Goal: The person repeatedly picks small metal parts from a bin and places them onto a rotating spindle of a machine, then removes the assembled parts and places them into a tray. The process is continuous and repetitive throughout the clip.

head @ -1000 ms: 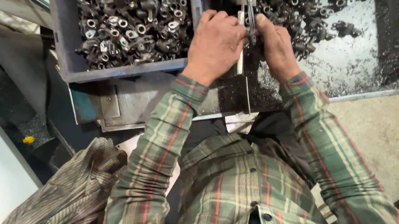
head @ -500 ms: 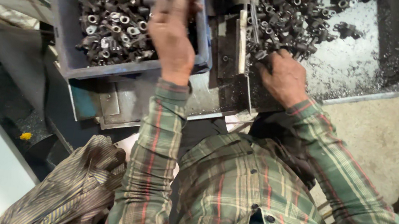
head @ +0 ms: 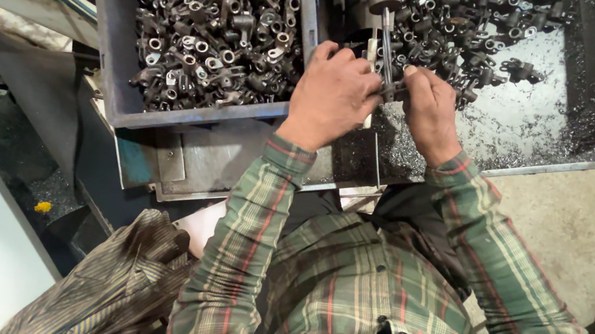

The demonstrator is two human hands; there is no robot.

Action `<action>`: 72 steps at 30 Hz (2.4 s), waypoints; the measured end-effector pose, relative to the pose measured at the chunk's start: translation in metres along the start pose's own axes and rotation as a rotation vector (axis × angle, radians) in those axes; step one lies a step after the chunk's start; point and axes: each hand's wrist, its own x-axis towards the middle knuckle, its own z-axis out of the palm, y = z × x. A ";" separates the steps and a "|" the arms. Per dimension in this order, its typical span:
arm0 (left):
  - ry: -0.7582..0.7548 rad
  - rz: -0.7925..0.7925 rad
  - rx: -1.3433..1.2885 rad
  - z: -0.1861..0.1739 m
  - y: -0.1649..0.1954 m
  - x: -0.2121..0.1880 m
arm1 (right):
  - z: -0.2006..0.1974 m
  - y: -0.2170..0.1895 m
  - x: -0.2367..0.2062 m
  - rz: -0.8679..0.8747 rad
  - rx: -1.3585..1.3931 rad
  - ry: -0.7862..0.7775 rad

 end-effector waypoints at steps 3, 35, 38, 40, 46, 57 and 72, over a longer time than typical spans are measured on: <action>0.020 -0.027 0.026 0.005 0.000 -0.001 | -0.002 -0.004 0.002 -0.052 -0.116 -0.026; 0.122 -0.134 0.040 0.011 -0.004 0.010 | 0.032 0.007 0.030 0.331 0.451 -0.123; 0.080 -0.019 -0.035 0.001 -0.004 0.003 | 0.029 0.021 0.014 0.268 0.360 -0.141; -0.030 0.042 -0.036 -0.003 -0.004 -0.002 | 0.015 0.031 -0.005 0.207 0.292 -0.192; 0.309 -0.345 -0.803 0.002 -0.018 -0.018 | -0.080 0.037 -0.026 -0.369 -0.743 -0.051; 0.684 -0.463 -0.953 0.007 -0.024 -0.016 | -0.116 0.046 -0.011 -0.528 -1.164 -0.094; 0.027 -0.051 -0.112 -0.002 -0.004 -0.002 | -0.043 0.008 -0.024 0.048 0.435 -0.238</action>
